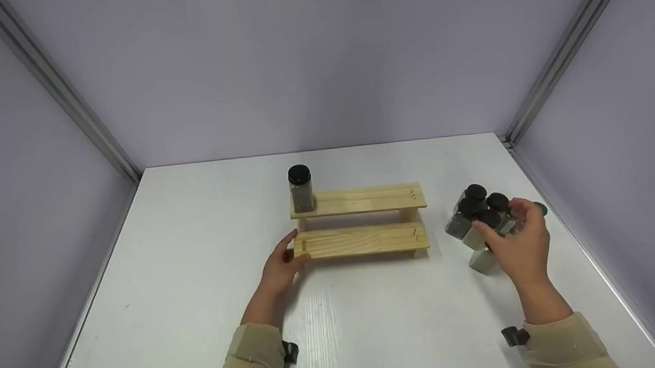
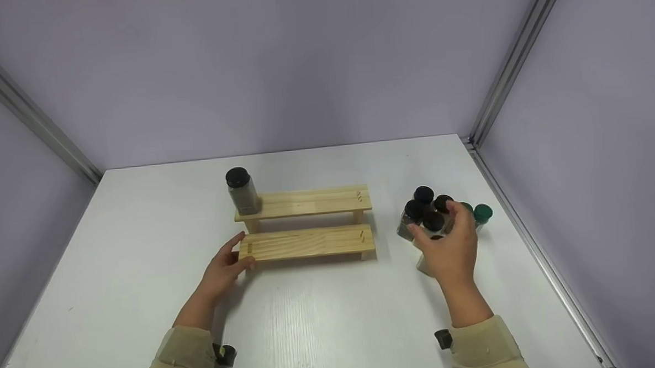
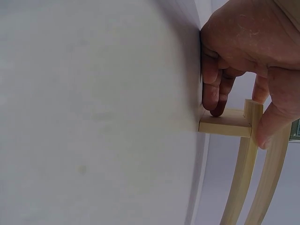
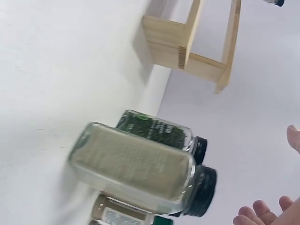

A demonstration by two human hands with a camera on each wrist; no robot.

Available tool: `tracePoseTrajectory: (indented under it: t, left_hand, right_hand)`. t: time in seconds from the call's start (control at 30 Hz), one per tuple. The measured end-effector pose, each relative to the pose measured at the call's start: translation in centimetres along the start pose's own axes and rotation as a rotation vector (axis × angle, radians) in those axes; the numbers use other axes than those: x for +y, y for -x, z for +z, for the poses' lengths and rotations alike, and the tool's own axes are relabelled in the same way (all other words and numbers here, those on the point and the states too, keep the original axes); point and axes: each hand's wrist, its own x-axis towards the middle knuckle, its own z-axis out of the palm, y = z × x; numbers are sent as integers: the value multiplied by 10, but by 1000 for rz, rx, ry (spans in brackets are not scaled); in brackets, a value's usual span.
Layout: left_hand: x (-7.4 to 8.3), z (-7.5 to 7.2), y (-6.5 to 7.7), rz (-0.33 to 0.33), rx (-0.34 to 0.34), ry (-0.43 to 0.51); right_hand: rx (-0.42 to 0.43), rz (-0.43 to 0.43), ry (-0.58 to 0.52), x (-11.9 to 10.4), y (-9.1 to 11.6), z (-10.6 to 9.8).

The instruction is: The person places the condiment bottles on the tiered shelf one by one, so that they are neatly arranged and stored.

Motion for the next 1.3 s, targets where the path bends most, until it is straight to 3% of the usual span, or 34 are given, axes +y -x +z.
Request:
tracePoseTrajectory:
  t: [0.63,0.97,1.3]
  left_hand:
    - [1,0,2,-11,-6,2]
    - [1,0,2,16,-11,31]
    - [1,1,0,3,-15,38]
  right_hand:
    - [-110,153,42,48,23,0]
    - [-172,231,62,63,28,6]
    - [-195,287,76,70,29,10]
